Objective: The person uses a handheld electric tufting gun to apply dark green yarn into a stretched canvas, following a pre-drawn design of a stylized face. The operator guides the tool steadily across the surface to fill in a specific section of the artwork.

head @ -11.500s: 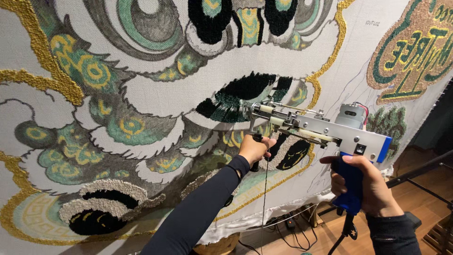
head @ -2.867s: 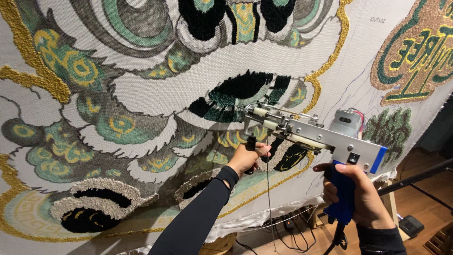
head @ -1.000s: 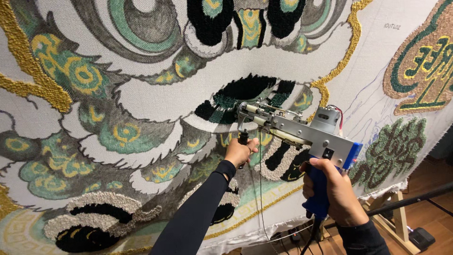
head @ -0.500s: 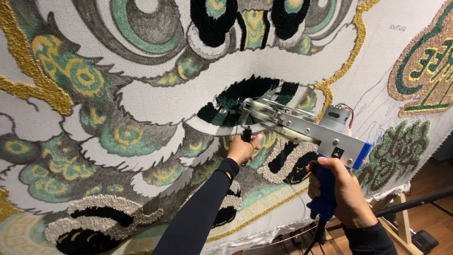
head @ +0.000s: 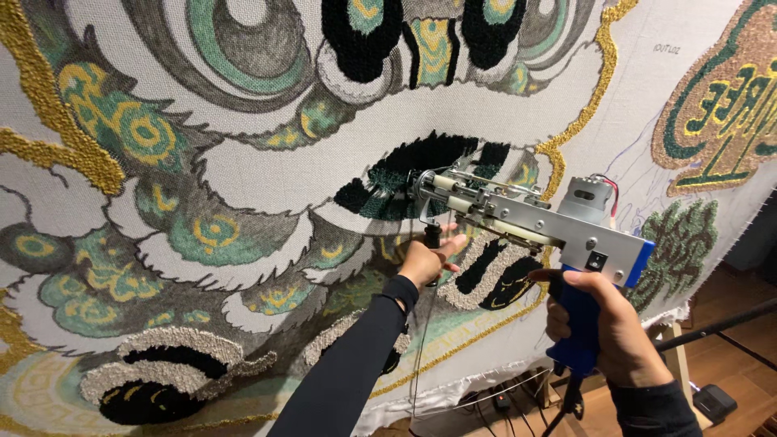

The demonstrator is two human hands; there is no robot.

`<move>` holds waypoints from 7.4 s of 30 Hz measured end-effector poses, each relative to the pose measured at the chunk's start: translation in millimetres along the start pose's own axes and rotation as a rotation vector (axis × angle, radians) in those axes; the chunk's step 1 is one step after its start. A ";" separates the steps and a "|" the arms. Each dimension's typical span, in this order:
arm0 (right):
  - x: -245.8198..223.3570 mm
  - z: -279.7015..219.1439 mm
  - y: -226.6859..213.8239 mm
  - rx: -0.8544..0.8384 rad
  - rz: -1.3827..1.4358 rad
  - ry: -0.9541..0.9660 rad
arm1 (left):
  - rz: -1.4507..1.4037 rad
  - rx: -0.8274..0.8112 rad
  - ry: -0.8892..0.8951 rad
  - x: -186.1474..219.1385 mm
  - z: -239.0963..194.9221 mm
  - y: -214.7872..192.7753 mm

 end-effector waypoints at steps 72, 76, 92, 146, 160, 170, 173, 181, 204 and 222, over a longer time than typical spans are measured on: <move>15.8 7.0 35.6 0.054 -0.099 -0.106 | 0.020 0.151 -0.111 -34.3 17.1 -26.3; 19.5 9.5 37.1 0.061 -0.073 -0.082 | 0.063 0.166 -0.102 -38.5 25.4 -32.1; 10.5 4.4 41.2 0.073 -0.025 -0.034 | 0.201 0.198 -0.099 -5.8 18.1 -36.2; 1.6 -30.5 -31.1 -0.033 -0.009 0.003 | -0.003 0.021 -0.085 7.6 -47.6 28.5; 4.5 -23.6 -30.0 -0.007 -0.008 -0.002 | 0.008 0.042 -0.099 10.6 -47.8 22.9; 4.2 -12.2 15.5 -0.028 -0.023 -0.005 | 0.014 0.096 -0.135 -19.8 -7.0 1.5; 6.4 -10.1 32.3 -0.004 -0.040 -0.040 | 0.019 0.117 -0.142 -24.0 3.2 -10.4; 13.2 0.1 31.8 0.087 -0.067 -0.053 | 0.088 0.135 -0.182 -24.7 9.4 -20.4; 6.1 2.6 30.4 0.057 -0.038 -0.008 | 0.152 0.095 -0.091 4.7 6.0 -21.3; 7.0 -7.2 -44.2 -0.117 0.086 -0.055 | 0.043 0.047 -0.029 6.3 -21.7 17.9</move>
Point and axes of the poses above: each hand's wrist, its own z-axis towards the middle knuckle, its own y-axis out of the palm, x = y × z, the point moved 4 cm from there along z, towards the middle knuckle, and after that the axes turned 8 degrees about z, right-handed, at the moved point
